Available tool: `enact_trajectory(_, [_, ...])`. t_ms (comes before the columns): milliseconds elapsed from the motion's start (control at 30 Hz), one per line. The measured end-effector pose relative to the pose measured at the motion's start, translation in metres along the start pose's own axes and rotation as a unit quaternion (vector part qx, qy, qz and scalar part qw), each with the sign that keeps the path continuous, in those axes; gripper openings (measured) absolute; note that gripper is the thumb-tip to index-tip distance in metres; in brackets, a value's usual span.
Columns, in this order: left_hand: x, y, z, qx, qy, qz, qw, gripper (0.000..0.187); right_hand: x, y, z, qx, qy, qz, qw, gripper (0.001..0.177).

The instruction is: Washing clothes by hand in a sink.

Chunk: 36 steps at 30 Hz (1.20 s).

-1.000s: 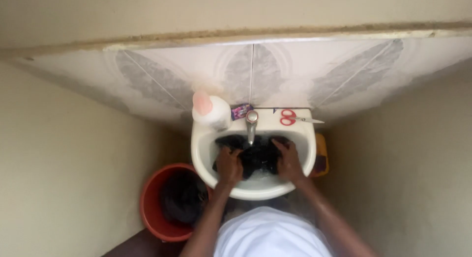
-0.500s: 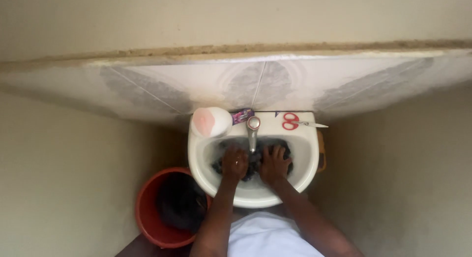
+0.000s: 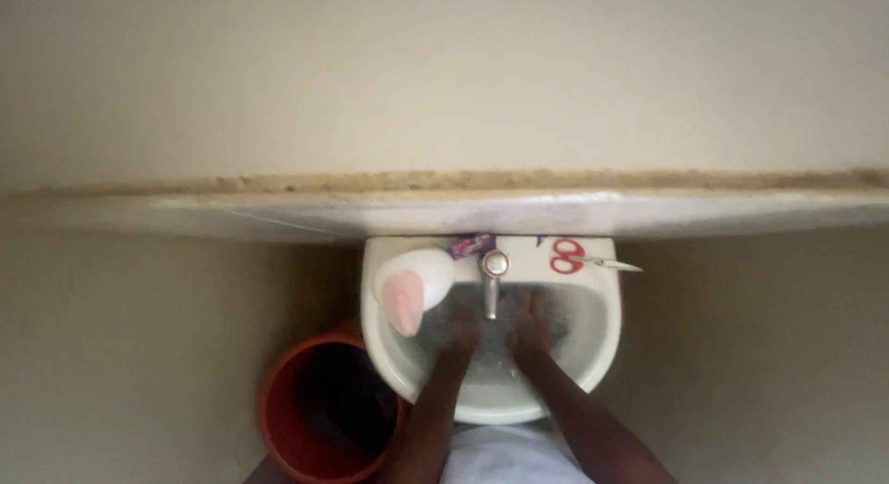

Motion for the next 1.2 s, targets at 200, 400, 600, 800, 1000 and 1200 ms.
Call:
enact_trajectory(200, [0.005,-0.013,0.012,-0.017,0.023,0.040,0.999,0.027,0.153,-0.044,-0.060,-0.092,-0.098,-0.186,0.973,0.069])
enact_trajectory(400, [0.053,0.040,0.017,-0.034,0.053,0.097,0.993,0.028,0.045,-0.008,0.001,-0.123,-0.099,-0.123,0.980,0.056])
enact_trajectory(600, [0.137,0.121,0.012,-0.029,0.073,0.138,0.987,0.030,-0.074,0.015,0.040,-0.200,-0.120,-0.076,0.969,0.042])
enact_trajectory(800, [0.053,0.037,0.041,0.009,0.124,0.134,0.983,0.023,-0.150,0.028,0.040,-0.272,-0.123,-0.049,0.953,0.031])
enact_trajectory(1000, [-0.092,-0.018,-0.020,-0.074,0.148,0.133,0.977,0.024,-0.238,0.039,0.054,-0.290,-0.244,0.027,0.925,0.033])
enact_trajectory(1200, [-0.158,-0.011,-0.058,-0.104,0.228,0.073,0.965,0.032,-0.306,0.064,0.045,-0.271,-0.238,0.110,0.926,0.036])
Point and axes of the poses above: each hand's wrist, its own y-axis away from the middle knuckle, its own x-axis out of the palm, z = x × y, the point moved 7 cm from there along -y, towards the middle knuckle, and after that the axes turned 8 degrees about x, right-handed, at the moved point
